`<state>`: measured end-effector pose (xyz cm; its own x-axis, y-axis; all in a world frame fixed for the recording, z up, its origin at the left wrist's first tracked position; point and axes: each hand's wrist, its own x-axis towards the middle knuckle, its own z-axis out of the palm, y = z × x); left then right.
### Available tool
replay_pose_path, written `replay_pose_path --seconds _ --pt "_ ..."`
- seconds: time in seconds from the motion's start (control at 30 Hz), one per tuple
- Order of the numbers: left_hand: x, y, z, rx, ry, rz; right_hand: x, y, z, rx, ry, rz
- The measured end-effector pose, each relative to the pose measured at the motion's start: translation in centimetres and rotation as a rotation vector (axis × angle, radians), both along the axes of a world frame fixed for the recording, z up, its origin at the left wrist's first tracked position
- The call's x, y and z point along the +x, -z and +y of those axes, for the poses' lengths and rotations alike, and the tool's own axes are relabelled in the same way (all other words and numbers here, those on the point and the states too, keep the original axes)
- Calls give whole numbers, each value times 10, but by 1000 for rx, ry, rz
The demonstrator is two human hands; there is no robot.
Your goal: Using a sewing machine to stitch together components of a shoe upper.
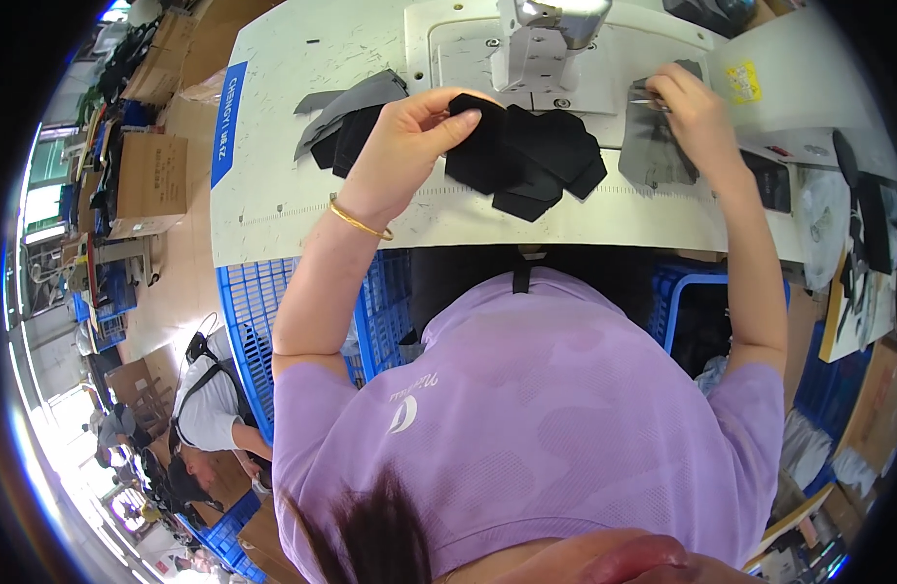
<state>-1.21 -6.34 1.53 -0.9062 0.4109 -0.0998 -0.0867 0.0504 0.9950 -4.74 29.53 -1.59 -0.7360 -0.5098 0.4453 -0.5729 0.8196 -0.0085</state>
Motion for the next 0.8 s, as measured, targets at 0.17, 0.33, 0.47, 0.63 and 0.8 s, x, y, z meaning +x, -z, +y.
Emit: replay_pose_path --seconds 0.17,0.33,0.47,0.63,0.8 --pt "7 4 22 184 -259 168 60 -101 -40 -739 0 -499" --pt "16 10 56 172 -423 272 83 -79 -123 -1505 -73 -892" --pt "31 12 71 157 -380 415 70 -35 -145 -1447 11 -543" --pt "37 18 75 304 -423 235 73 -33 -154 -1429 55 -438" --pt "39 20 79 444 -414 215 72 -27 -156 -1342 47 -256"
